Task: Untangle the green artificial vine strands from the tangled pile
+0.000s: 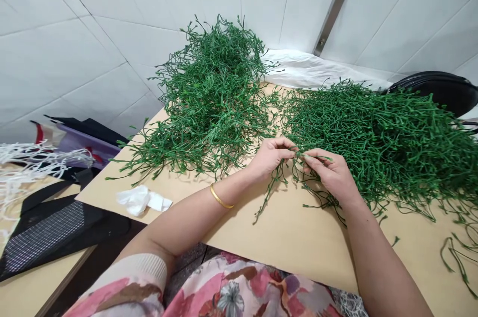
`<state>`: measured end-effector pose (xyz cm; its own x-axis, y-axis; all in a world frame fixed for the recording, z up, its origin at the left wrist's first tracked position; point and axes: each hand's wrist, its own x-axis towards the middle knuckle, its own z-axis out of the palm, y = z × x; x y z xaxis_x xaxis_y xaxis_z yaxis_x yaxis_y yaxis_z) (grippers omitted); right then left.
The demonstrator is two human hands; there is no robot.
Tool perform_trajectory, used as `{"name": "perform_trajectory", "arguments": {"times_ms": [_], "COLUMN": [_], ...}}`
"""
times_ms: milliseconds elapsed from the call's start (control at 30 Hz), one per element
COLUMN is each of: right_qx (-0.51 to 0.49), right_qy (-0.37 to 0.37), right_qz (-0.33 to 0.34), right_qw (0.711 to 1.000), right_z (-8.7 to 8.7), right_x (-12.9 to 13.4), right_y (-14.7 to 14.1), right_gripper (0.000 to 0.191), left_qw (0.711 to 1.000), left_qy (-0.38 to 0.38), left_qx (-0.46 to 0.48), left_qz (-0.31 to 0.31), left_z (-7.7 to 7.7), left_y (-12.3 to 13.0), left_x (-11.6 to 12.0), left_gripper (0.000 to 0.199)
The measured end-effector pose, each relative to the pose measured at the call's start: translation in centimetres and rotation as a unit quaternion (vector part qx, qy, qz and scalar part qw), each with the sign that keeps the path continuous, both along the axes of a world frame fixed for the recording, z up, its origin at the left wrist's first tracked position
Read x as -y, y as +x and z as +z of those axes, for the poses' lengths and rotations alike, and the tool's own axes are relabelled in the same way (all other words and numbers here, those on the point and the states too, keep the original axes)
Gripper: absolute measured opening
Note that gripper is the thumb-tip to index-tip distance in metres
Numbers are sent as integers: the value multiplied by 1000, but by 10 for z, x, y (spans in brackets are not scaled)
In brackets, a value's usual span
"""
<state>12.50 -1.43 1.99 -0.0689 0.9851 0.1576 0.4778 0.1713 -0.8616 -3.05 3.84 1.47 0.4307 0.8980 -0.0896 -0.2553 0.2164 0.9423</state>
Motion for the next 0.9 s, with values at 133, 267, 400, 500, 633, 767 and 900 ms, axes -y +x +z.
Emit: {"name": "perform_trajectory", "arguments": {"times_ms": [133,267,400,500,633,767,900], "right_qx": [17,148,242,250,227,187,147], "right_qy": [44,176,240,245,262,278,253], "right_qz": [-27,-56,-40,-23,-16,-42,-61], "right_qw": [999,972,939,936,938,941,954], "right_z": [-2,-7,-12,-14,-16,-18,-18], "right_x": [-1,-2,-3,-3,-3,-2,0], "right_y": [-1,-1,-1,-2,-4,-7,-10], "right_gripper": [20,15,12,10,18,17,16], "left_qw": [999,997,993,993,993,990,992], "left_qy": [-29,-66,-91,-89,-74,-59,-57], "left_qx": [1,-9,4,1,1,49,8], "left_qz": [-21,-47,-72,-80,-94,-115,-111], "left_z": [1,-1,-5,-6,-7,-7,-8], "left_y": [0,0,0,0,0,0,1], "left_x": [0,-3,-5,-5,-5,-4,-3], "left_gripper": [8,9,8,7,6,7,11]}}
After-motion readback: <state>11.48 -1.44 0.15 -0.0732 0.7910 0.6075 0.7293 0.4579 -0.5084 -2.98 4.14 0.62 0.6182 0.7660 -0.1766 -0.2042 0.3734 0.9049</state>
